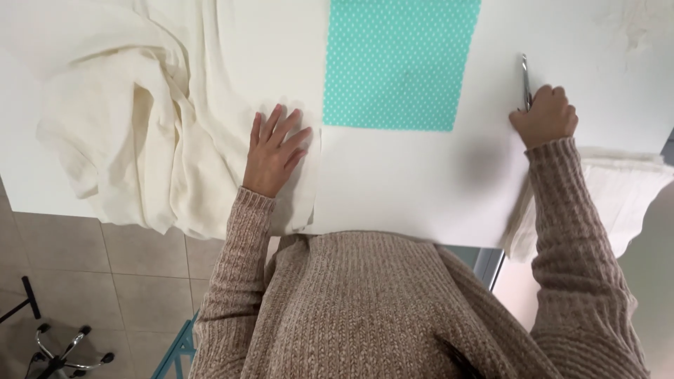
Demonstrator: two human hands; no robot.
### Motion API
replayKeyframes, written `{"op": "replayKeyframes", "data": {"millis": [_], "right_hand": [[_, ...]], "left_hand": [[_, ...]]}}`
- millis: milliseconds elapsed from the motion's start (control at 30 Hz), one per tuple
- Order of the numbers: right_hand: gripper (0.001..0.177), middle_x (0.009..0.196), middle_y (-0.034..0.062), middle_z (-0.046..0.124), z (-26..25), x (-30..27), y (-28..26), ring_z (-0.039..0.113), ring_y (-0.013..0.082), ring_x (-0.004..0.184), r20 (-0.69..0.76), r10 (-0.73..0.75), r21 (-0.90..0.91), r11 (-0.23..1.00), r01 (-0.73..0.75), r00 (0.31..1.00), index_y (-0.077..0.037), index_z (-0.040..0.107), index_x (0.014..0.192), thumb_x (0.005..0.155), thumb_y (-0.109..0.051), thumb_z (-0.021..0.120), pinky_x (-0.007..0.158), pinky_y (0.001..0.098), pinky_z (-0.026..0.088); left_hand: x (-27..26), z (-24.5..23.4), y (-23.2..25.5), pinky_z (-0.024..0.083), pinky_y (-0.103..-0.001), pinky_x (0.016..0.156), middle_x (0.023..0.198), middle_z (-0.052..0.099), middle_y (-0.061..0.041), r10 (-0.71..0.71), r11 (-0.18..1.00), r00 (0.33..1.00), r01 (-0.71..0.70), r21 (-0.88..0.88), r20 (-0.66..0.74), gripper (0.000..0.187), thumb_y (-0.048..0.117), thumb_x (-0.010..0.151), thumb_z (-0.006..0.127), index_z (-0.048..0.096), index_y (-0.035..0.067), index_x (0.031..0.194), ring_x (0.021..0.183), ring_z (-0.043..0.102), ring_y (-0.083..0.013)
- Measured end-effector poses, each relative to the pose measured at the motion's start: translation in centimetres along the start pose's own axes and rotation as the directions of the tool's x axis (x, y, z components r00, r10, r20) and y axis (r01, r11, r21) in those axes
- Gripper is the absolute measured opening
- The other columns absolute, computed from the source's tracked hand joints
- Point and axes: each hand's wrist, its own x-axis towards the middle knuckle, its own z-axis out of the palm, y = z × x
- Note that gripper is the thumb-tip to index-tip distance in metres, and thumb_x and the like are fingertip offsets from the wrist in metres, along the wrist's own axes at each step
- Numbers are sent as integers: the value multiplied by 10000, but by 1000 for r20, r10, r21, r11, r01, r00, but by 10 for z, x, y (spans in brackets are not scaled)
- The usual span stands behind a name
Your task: Cutting a piece of white fabric using a blue template and scissors.
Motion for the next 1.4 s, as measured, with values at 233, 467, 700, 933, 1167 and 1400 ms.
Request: {"op": "replayKeyframes", "data": {"millis": [233, 467, 700, 933, 1167, 1400], "right_hand": [[142, 899, 212, 669, -40, -117, -116, 703, 268, 708, 66, 71, 972, 220, -80, 995, 28, 602, 1146, 1028, 0, 528, 617, 372, 639], [649, 1144, 219, 621, 3, -229, -302, 664, 268, 929, 183, -397, 718, -571, -398, 899, 77, 427, 1467, 850, 26, 621, 826, 339, 585], [289, 790, 214, 663, 3, -233, -361, 611, 204, 487, 216, -128, 899, -362, -248, 968, 102, 665, 1066, 923, -128, 766, 339, 299, 526], [270, 499, 116, 605, -44, -213, -364, 563, 182, 342, 220, -103, 975, 7, -221, 970, -4, 723, 806, 886, -241, 823, 377, 264, 457], [286, 469, 104, 579, -55, -204, -371, 519, 153, 310, 253, -55, 965, 88, -247, 966, 13, 696, 717, 878, -195, 809, 348, 261, 435], [266, 514, 130, 600, -56, -203, -375, 525, 162, 322, 286, -21, 955, 84, -283, 958, 36, 695, 731, 849, -163, 826, 327, 286, 438]], "left_hand": [[-16, 38, -41, 115, -579, 1235, 1577, 483, -12, 202, 975, 977, -207, -78, -64, 423, 441, 995, 608, 641, 299, 1392, 1515, 308, -320], [-28, 46, -38, 160, -576, 1240, 1545, 512, -4, 299, 950, 939, -311, -44, -168, 385, 352, 1025, 571, 630, 252, 1392, 1480, 379, -287], [-20, 39, -39, 165, -589, 1236, 1523, 524, -54, 338, 932, 920, -357, -67, -198, 395, 295, 1032, 524, 590, 199, 1409, 1463, 412, -298], [-24, 38, -39, 219, -579, 1227, 1512, 520, -94, 307, 931, 921, -343, -126, -240, 413, 264, 1007, 579, 584, 146, 1402, 1459, 412, -320], [-22, 32, -36, 241, -567, 1224, 1482, 547, -105, 283, 931, 925, -329, -161, -252, 379, 262, 1006, 598, 620, 120, 1356, 1446, 430, -326], [-22, 29, -35, 249, -566, 1223, 1481, 545, -110, 270, 930, 927, -321, -177, -262, 356, 265, 1004, 596, 637, 108, 1321, 1443, 433, -335]]}}
